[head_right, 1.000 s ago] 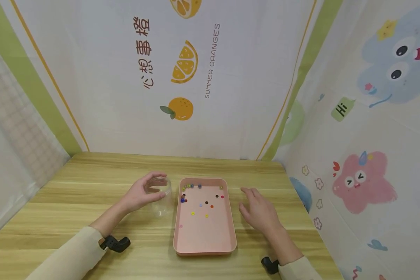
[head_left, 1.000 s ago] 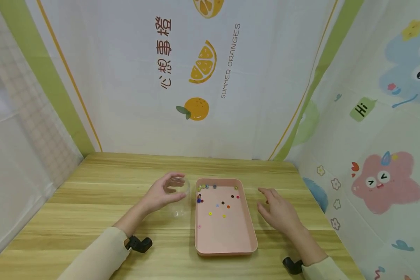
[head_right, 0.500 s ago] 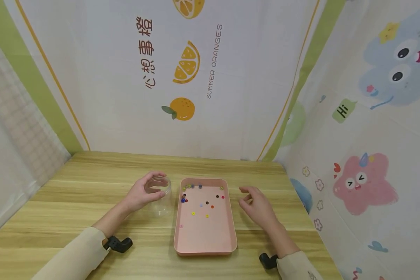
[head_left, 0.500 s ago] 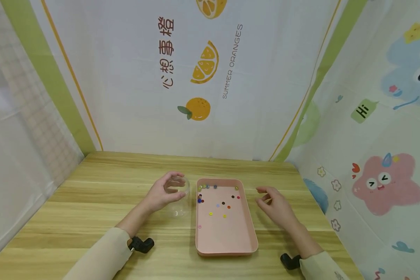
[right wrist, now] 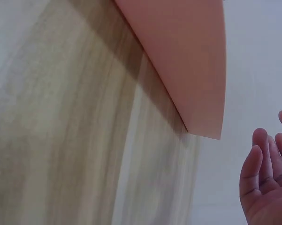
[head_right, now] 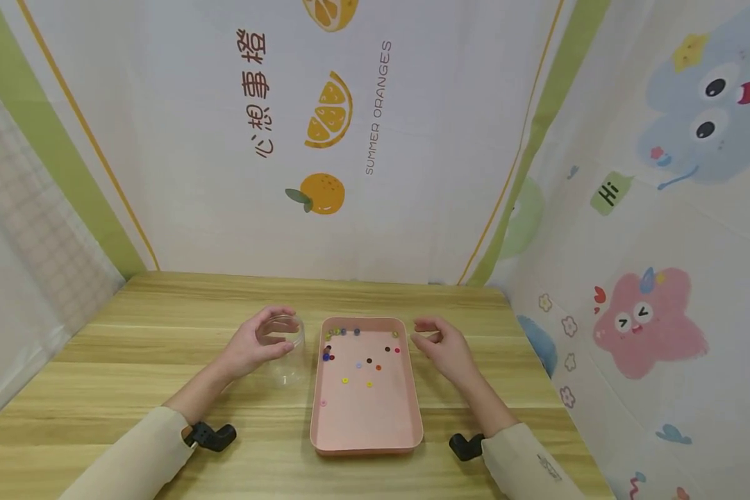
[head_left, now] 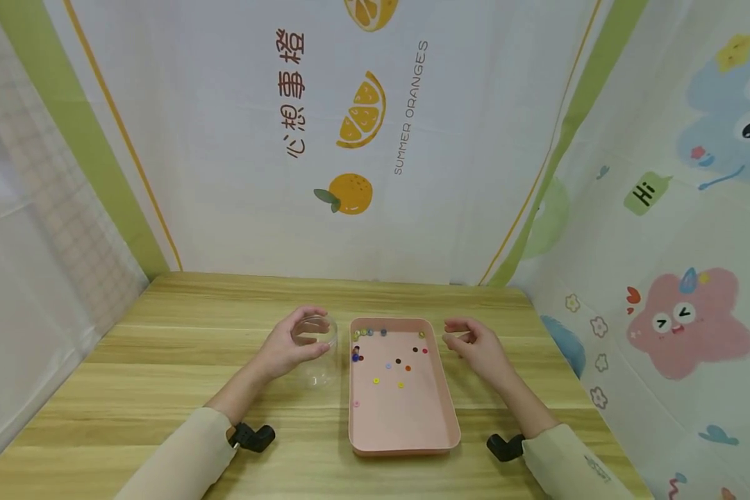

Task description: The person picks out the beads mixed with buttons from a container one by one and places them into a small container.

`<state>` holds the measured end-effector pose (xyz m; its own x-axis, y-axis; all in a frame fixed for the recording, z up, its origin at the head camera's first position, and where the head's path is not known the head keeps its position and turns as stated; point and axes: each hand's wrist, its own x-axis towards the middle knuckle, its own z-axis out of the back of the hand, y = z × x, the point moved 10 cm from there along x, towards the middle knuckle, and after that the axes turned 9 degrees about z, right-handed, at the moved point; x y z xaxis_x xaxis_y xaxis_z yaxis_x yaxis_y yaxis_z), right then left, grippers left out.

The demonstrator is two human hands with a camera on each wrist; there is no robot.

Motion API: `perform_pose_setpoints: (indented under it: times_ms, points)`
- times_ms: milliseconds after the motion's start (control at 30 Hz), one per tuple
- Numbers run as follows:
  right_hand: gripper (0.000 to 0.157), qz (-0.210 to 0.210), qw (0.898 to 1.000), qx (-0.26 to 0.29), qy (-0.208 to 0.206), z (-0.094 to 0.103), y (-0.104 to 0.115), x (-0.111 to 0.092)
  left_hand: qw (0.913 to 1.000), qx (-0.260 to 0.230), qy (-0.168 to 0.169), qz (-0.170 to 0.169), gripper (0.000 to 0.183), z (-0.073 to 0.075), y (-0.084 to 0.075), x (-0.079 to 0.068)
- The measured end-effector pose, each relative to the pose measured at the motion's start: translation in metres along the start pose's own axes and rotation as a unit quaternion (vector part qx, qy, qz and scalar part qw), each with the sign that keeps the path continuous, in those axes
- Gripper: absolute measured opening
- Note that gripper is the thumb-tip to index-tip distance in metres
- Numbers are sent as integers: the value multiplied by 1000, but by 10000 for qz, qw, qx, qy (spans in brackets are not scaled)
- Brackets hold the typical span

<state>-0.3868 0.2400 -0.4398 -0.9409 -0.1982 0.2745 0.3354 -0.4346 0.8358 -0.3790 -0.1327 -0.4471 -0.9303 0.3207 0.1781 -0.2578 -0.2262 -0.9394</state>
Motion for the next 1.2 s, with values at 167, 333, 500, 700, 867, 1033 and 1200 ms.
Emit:
perform_pose_setpoints:
  times_ms: [167, 333, 500, 700, 867, 1033, 1200]
  points:
    - [42, 29, 10000, -36, -24, -2, 3, 5, 10000, 41, -19, -10, 61, 1, -1, 1]
    - [42, -16, 10000, -44, 60, -7, 6, 11, 10000, 37, -25, -37, 60, 2, -1, 2]
    - [44, -219, 9995, 157, 162, -14, 8, 17, 10000, 0, 4, -66, 60, 3, -1, 2]
    - [43, -249, 9970, 639, 367, -28, 17, 24, 10000, -11, 19, -84, 60, 3, -2, 3]
    - [43, -162, 9955, 683, 642, -44, 24, 30, 10000, -25, 36, -75, 61, 3, -2, 2]
    - [42, -156, 9928, 790, 886, -61, 28, 33, 10000, -8, 45, -61, 63, 2, -2, 1]
    - [44, -167, 9908, 821, 1066, -76, 31, 35, 10000, -5, 57, -31, 63, 1, 0, 0]
